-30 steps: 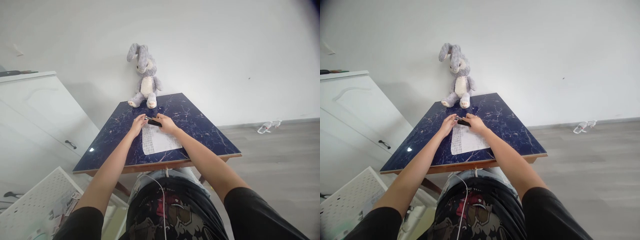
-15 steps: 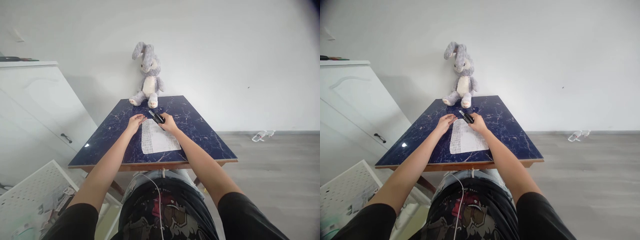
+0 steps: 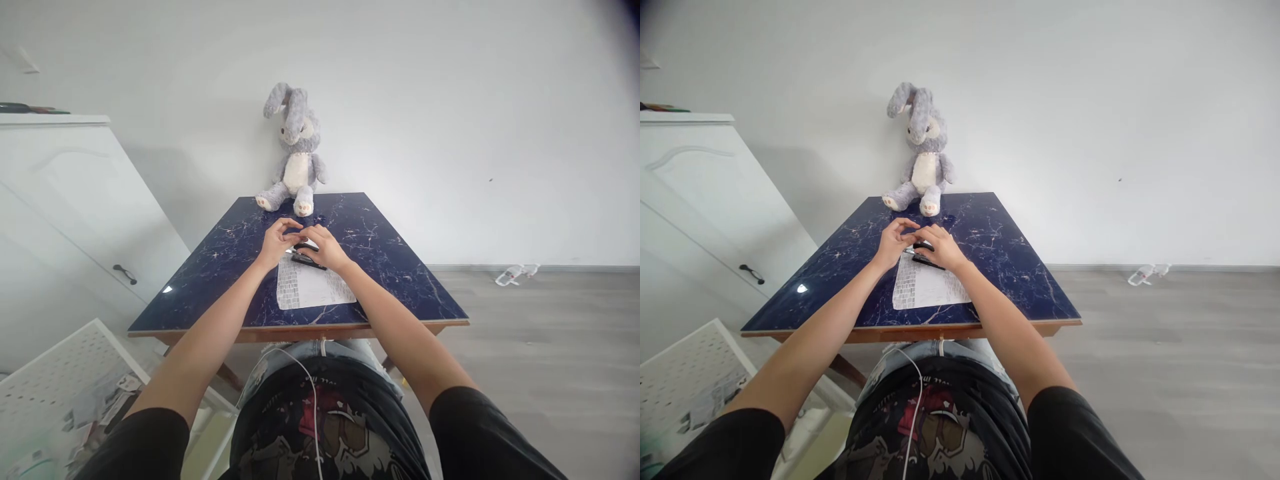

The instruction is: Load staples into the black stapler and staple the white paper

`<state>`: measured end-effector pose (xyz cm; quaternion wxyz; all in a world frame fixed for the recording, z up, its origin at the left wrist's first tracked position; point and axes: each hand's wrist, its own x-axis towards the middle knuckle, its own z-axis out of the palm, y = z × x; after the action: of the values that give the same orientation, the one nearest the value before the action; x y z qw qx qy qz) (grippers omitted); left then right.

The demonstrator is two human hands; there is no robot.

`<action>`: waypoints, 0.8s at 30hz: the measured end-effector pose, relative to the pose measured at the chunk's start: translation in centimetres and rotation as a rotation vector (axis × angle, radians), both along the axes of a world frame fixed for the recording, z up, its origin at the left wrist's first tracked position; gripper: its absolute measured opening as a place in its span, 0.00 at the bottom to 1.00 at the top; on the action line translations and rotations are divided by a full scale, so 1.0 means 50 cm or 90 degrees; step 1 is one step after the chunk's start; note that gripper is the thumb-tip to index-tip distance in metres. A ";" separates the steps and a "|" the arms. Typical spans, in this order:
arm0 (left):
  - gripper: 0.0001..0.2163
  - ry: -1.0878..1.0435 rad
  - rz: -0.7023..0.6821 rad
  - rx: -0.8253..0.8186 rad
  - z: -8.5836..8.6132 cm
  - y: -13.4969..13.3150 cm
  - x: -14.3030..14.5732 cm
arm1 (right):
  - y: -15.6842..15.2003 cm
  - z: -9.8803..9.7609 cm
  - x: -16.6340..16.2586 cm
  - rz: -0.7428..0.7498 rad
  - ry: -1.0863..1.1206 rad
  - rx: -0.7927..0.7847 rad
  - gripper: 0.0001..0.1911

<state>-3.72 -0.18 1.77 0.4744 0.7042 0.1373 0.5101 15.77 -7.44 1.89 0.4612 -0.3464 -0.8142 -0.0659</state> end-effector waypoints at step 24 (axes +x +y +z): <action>0.19 0.673 0.377 0.133 -0.084 0.145 -0.068 | 0.054 -0.087 0.249 -0.638 0.337 -0.378 0.07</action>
<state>-7.13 7.08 -2.44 0.1088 0.8366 0.4931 0.2124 28.22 -4.73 -2.48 0.4440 -0.8029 -0.3955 0.0427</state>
